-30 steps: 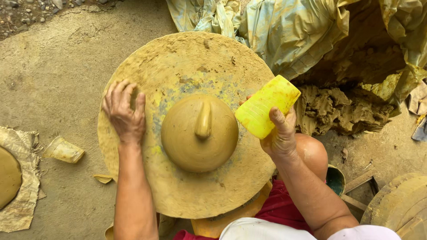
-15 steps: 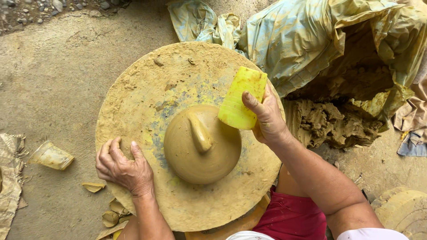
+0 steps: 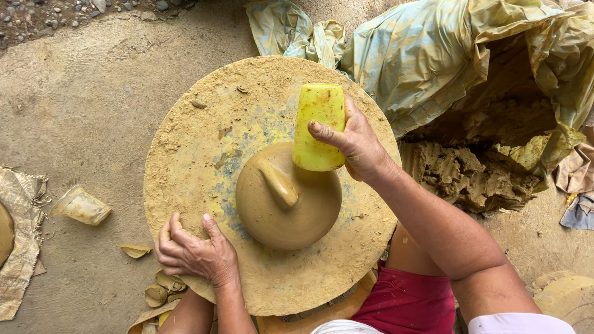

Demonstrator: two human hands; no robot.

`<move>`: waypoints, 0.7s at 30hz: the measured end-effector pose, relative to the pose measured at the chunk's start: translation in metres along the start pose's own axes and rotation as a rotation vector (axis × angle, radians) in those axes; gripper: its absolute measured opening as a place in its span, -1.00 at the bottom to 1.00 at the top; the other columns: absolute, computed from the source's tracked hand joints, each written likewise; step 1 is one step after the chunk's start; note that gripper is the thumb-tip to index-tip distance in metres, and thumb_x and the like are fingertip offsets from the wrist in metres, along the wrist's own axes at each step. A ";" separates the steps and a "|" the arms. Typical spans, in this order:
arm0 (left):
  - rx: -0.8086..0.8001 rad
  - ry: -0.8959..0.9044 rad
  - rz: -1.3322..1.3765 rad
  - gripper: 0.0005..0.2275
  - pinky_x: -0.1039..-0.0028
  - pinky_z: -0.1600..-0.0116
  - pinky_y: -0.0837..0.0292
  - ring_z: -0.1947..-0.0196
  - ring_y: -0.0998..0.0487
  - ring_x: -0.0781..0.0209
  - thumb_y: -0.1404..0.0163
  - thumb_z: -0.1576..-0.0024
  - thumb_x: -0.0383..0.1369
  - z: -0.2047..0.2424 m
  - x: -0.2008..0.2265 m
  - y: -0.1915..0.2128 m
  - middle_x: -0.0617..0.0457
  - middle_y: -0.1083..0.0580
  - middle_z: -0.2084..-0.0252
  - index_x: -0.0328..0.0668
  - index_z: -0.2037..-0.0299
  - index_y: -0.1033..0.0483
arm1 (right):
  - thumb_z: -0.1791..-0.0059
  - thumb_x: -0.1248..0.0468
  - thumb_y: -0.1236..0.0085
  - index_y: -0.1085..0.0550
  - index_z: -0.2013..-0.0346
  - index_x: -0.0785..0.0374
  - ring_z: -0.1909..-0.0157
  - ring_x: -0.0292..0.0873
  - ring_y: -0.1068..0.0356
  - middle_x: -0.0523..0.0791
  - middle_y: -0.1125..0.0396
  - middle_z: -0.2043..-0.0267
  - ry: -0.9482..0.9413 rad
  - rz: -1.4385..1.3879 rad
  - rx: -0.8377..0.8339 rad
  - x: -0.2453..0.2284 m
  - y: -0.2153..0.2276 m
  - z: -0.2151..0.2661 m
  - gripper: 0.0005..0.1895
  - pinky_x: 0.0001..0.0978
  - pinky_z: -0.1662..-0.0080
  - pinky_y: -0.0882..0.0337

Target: The person shapes clay on a pottery wheel by hand and using a sponge to smooth the surface, then uses a thin tool to carve details into the clay.

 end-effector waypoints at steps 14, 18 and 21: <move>-0.055 0.016 0.018 -0.41 -0.16 -0.46 0.18 -0.50 -0.05 -0.14 -0.06 -0.26 0.05 0.013 0.007 0.001 -0.02 -0.23 -0.44 -0.12 -0.37 -0.28 | 0.08 0.13 -0.44 -0.14 -0.39 0.26 -0.26 -0.17 -0.38 -0.06 -0.36 -0.19 0.162 0.451 0.015 -0.015 -0.029 0.019 -0.12 -0.23 -0.30 -0.42; -0.068 0.027 0.025 -0.39 -0.18 -0.46 0.20 -0.51 -0.04 -0.16 -0.06 -0.24 0.06 0.013 0.007 0.000 -0.04 -0.23 -0.46 -0.12 -0.39 -0.27 | 0.06 0.14 -0.46 -0.06 -0.46 0.24 -0.30 -0.15 -0.36 -0.04 -0.34 -0.23 0.255 0.573 0.027 -0.018 -0.041 0.027 -0.03 -0.21 -0.33 -0.41; -0.067 0.029 0.033 -0.37 -0.19 -0.46 0.21 -0.51 -0.04 -0.17 -0.06 -0.24 0.07 0.014 0.008 0.000 -0.05 -0.22 -0.47 -0.13 -0.40 -0.26 | 0.05 0.17 -0.48 0.02 -0.50 0.17 -0.30 -0.10 -0.37 0.00 -0.33 -0.25 0.340 0.700 0.047 -0.022 -0.048 0.032 0.02 -0.17 -0.33 -0.41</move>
Point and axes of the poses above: each hand's wrist, its own z-axis away from the middle knuckle, its own y-axis out of the back of the hand, x = y × z, the point moved 5 cm from there along -z, towards the middle knuckle
